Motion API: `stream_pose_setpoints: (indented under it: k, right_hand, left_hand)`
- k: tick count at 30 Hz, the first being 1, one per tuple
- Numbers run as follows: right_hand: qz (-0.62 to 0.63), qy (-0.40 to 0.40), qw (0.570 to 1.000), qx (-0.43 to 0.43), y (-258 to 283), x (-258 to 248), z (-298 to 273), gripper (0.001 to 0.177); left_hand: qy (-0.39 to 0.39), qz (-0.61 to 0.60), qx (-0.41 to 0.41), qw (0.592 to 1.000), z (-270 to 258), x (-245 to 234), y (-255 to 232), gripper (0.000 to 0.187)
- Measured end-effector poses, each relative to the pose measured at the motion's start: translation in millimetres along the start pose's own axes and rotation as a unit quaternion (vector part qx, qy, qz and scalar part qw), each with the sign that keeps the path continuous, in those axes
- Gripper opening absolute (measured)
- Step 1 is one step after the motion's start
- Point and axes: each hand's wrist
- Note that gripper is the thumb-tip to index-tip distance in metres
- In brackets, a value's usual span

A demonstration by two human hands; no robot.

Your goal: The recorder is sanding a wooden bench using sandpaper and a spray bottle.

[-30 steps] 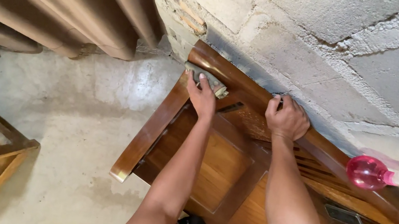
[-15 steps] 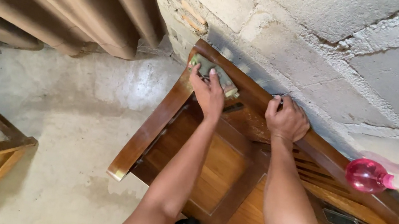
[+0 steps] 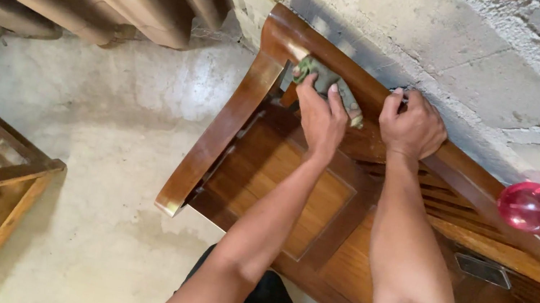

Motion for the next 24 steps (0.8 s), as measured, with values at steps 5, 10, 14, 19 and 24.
stream_pose_setpoints:
  k: [5, 10, 14, 19, 24]
  right_hand:
    - [0.018, 0.003, 1.000, 0.011, -0.9, 1.8, -1.2, 0.025]
    - [0.028, 0.010, 0.999, 0.020, 0.1, 1.5, 1.1, 0.023]
    - [0.016, -0.008, 1.000, 0.000, -1.1, 4.2, -0.4, 0.023]
    - [0.006, 0.008, 1.000, 0.010, -1.1, 2.0, -0.1, 0.025]
    - [-0.003, 0.012, 1.000, 0.006, -1.2, 2.4, -0.8, 0.028]
  left_hand:
    - [-0.014, 0.042, 0.065, 0.997, 47.5, -25.1, -1.3, 0.042]
    - [-0.025, -0.088, -0.095, 0.991, 54.2, -15.2, 17.6, 0.047]
    - [-0.047, -0.069, -0.123, 0.989, 26.0, 6.0, 38.1, 0.049]
    - [0.020, -0.106, -0.138, 0.985, -37.5, 22.2, 25.6, 0.060]
    - [0.076, -0.051, -0.039, 0.995, -61.9, 26.9, 15.3, 0.078]
Point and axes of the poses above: each hand's wrist, its own z-axis towards the middle knuckle, its own x-axis out of the palm, y = z × x, and after that the axes turned 1 degree about y, right-handed
